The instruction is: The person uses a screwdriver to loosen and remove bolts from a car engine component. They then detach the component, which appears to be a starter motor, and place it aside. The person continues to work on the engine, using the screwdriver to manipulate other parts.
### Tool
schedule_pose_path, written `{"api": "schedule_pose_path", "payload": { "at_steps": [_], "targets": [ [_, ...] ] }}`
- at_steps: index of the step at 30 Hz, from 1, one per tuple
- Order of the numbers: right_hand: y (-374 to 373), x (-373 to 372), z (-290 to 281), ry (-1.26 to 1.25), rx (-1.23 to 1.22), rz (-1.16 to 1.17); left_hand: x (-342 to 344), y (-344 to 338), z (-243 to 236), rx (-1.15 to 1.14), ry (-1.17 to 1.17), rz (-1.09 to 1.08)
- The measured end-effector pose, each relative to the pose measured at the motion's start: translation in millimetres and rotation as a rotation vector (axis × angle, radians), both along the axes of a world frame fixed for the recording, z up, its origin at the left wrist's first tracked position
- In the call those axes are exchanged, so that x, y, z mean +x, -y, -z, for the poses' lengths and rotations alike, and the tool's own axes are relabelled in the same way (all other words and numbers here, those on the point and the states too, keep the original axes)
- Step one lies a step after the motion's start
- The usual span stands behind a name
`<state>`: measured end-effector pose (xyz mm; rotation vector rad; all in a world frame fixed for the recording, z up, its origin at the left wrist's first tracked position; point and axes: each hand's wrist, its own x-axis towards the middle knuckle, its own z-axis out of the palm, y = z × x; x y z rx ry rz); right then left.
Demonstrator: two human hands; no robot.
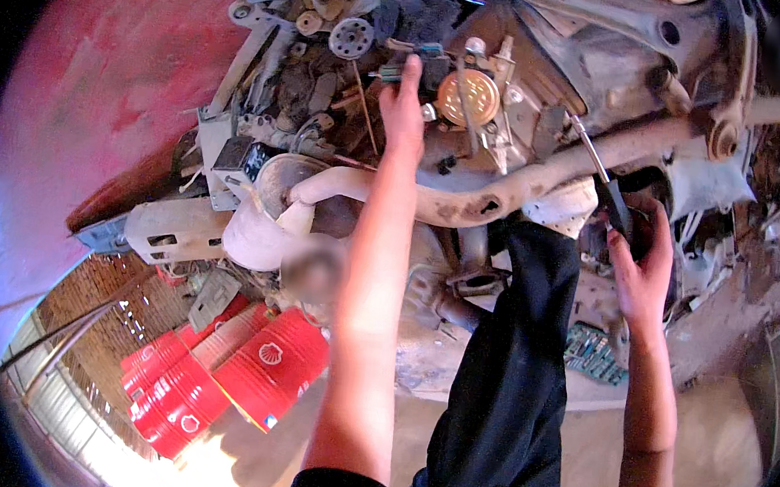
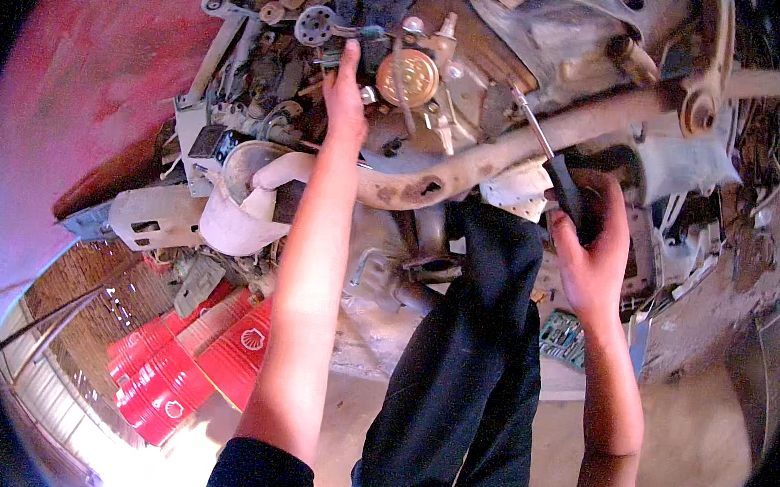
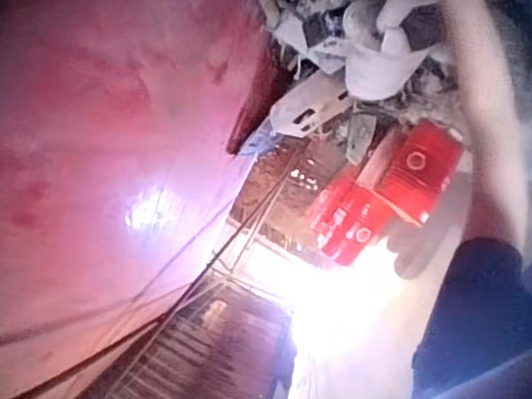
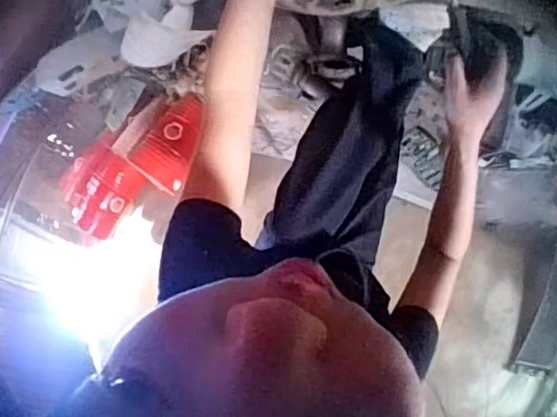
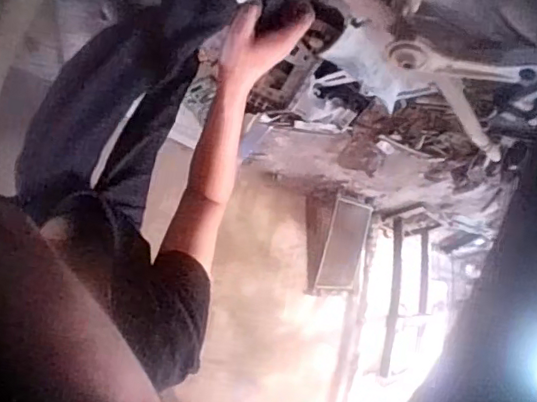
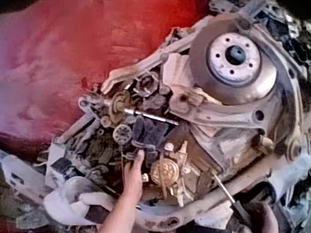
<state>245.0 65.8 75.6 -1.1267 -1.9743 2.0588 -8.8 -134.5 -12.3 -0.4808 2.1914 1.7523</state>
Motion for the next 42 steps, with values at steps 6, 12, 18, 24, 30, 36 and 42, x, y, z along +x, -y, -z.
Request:
{"api": "schedule_pose_path", "payload": {
  "at_steps": [6,12,18,24,30,36,42],
  "targets": [
    [1.5,-19.8,8.1,-0.034,-0.043,-0.067,4.3,-9.0,-15.2,0.095,0.064,-0.085],
    [14.5,-40.7,14.5,-0.057,0.077,-0.045,1.7,-0.7,-12.7,0.137,0.035,0.156],
    [17.6,-51.1,19.7,-0.057,0.094,-0.062,0.3,-3.2,-8.0,0.179,0.059,0.219],
    [25.3,-53.0,27.2,-0.055,0.048,-0.015,-1.3,-1.1,-6.7,0.150,0.078,0.232],
    [21.9,-52.6,21.2,-0.021,0.025,-0.018,-0.5,-4.8,-9.8,0.137,0.080,0.184],
    [20.7,-44.3,32.8,-0.029,0.040,-0.030,-0.9,-4.1,-10.2,0.120,0.128,0.142],
    [18.6,-44.9,27.9,-0.032,0.052,-0.048,0.1,-6.6,-11.6,0.089,0.087,0.146]
  ]
}}
